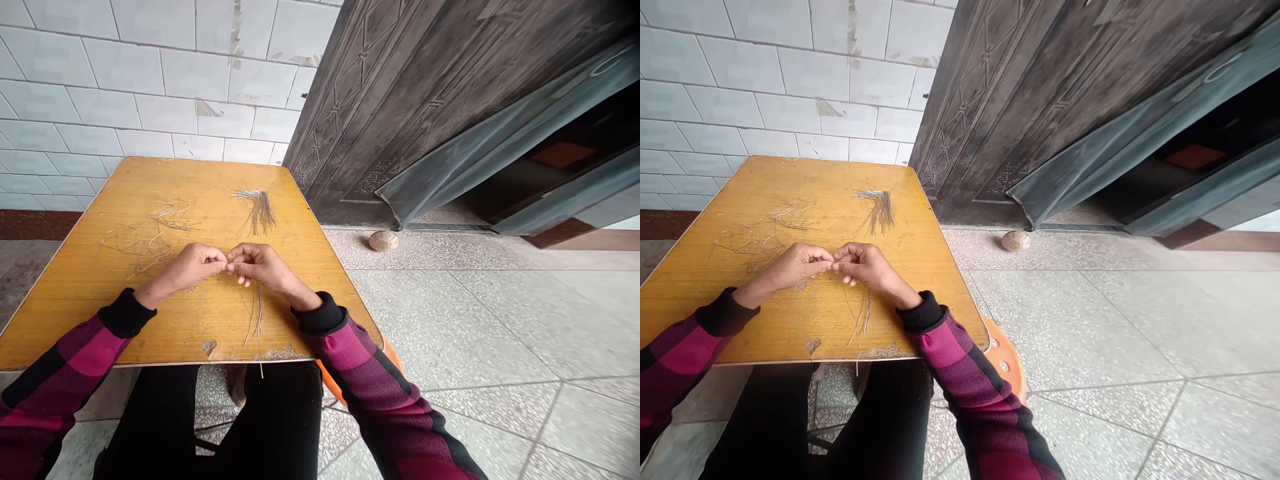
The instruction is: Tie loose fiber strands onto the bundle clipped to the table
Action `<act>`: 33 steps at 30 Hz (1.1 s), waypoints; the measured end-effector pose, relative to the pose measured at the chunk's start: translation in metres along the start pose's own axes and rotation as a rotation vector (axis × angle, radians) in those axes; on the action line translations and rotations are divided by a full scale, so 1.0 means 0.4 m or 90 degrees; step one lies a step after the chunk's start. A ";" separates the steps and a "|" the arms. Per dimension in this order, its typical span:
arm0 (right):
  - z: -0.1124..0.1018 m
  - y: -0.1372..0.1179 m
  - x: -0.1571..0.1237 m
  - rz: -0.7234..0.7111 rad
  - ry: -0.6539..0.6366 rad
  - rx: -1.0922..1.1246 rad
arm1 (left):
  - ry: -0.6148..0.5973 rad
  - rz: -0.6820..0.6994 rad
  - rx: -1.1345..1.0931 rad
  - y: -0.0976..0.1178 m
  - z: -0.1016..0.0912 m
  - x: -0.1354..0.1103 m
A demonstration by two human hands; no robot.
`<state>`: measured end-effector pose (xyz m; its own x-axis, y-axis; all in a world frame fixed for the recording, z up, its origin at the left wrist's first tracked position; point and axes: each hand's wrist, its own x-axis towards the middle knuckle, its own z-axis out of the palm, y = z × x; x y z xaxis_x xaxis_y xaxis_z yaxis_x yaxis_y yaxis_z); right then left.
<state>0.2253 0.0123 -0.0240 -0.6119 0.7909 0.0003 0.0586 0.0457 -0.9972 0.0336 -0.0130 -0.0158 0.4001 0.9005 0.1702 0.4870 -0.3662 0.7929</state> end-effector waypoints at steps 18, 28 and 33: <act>-0.034 0.004 0.004 0.043 0.060 -0.035 | 0.084 0.058 0.127 -0.041 -0.064 -0.004; -0.083 -0.003 0.017 0.050 0.187 -0.542 | 0.129 0.084 0.227 -0.048 -0.044 0.001; -0.089 -0.002 0.019 0.081 0.196 -0.694 | 0.116 0.080 0.247 -0.041 -0.038 0.002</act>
<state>0.2485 0.0400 -0.0205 -0.3418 0.9370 0.0716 0.8525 0.3412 -0.3960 0.0139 -0.0028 -0.0199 0.3491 0.8570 0.3790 0.7120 -0.5056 0.4873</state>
